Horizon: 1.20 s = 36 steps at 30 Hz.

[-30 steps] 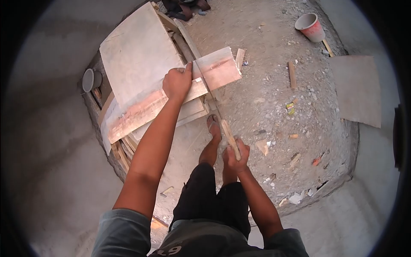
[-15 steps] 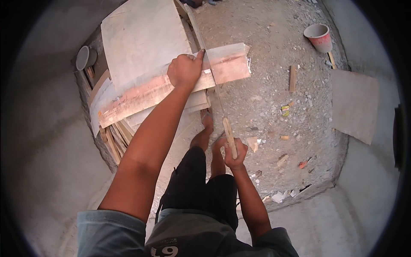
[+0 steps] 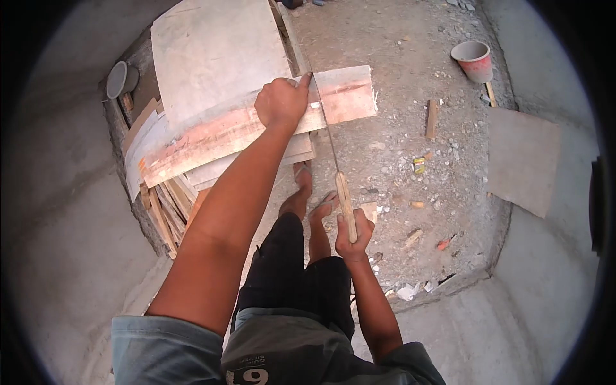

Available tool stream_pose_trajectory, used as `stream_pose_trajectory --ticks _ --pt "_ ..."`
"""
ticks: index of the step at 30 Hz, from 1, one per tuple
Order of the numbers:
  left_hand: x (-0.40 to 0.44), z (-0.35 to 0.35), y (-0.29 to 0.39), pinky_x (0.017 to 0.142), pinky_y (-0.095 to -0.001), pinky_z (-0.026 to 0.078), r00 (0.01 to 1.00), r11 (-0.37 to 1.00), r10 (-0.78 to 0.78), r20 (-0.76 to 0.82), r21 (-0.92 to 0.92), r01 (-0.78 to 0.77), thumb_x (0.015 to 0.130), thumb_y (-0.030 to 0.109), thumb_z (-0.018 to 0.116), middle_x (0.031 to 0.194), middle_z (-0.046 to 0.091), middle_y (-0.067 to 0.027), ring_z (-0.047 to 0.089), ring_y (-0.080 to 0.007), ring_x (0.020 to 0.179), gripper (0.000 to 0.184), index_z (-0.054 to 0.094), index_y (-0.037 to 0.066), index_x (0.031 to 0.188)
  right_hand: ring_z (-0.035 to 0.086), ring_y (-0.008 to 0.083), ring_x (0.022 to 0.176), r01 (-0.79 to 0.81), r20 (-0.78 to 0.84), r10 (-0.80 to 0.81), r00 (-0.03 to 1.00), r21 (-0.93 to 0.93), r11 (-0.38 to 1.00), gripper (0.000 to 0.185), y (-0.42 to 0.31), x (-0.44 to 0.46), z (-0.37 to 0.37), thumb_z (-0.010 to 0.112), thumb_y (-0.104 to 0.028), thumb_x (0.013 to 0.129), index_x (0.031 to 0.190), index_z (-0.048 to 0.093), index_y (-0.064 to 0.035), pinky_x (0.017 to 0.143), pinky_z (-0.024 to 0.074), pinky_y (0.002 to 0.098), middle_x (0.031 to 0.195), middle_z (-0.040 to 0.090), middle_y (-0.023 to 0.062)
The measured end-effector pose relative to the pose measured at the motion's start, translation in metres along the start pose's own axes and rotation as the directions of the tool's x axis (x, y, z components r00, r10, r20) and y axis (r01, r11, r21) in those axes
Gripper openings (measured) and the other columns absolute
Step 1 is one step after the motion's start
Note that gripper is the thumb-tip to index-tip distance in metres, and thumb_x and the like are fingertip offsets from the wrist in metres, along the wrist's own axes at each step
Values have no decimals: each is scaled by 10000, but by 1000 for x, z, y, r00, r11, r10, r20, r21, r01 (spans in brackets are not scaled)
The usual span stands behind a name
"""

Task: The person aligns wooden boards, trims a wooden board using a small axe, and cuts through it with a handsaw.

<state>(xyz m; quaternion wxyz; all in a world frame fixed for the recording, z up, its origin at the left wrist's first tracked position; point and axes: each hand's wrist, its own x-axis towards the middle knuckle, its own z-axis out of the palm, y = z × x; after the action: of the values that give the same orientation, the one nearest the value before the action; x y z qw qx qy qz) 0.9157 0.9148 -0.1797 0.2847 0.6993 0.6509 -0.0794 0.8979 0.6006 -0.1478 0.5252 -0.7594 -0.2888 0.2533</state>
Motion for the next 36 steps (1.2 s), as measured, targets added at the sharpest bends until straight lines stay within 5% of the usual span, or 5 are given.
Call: stream_pose_trajectory --ticks 22,27,30,36 --pt "2 3 0 775 -462 573 999 1000 8 -43 20 -7 933 623 625 871 764 -193 746 -357 859 588 811 76 825 637 153 525 -132 77 140 987 -100 986 134 -79 37 -28 677 -52 943 842 615 10 496 465 311 606 613 117" --pt "2 -5 8 819 -482 565 999 1000 -28 22 -13 28 918 648 614 897 762 -214 738 -389 913 613 816 73 853 671 271 525 -90 48 97 994 -128 988 166 -70 66 0 669 -69 945 831 580 12 516 485 358 627 632 168" --pt "2 4 3 816 -484 566 1000 999 -27 -7 17 27 926 648 604 899 762 -214 739 -389 908 613 817 77 857 515 93 582 -161 38 164 986 -83 983 129 -81 55 -13 631 -55 976 862 609 3 528 389 304 619 538 64" --pt "4 2 2 811 -476 569 999 999 -38 -19 23 38 942 642 585 901 760 -225 741 -390 895 613 820 81 867 568 134 540 -184 30 186 982 -64 981 168 -85 87 7 636 -70 978 840 600 17 501 417 321 603 580 86"
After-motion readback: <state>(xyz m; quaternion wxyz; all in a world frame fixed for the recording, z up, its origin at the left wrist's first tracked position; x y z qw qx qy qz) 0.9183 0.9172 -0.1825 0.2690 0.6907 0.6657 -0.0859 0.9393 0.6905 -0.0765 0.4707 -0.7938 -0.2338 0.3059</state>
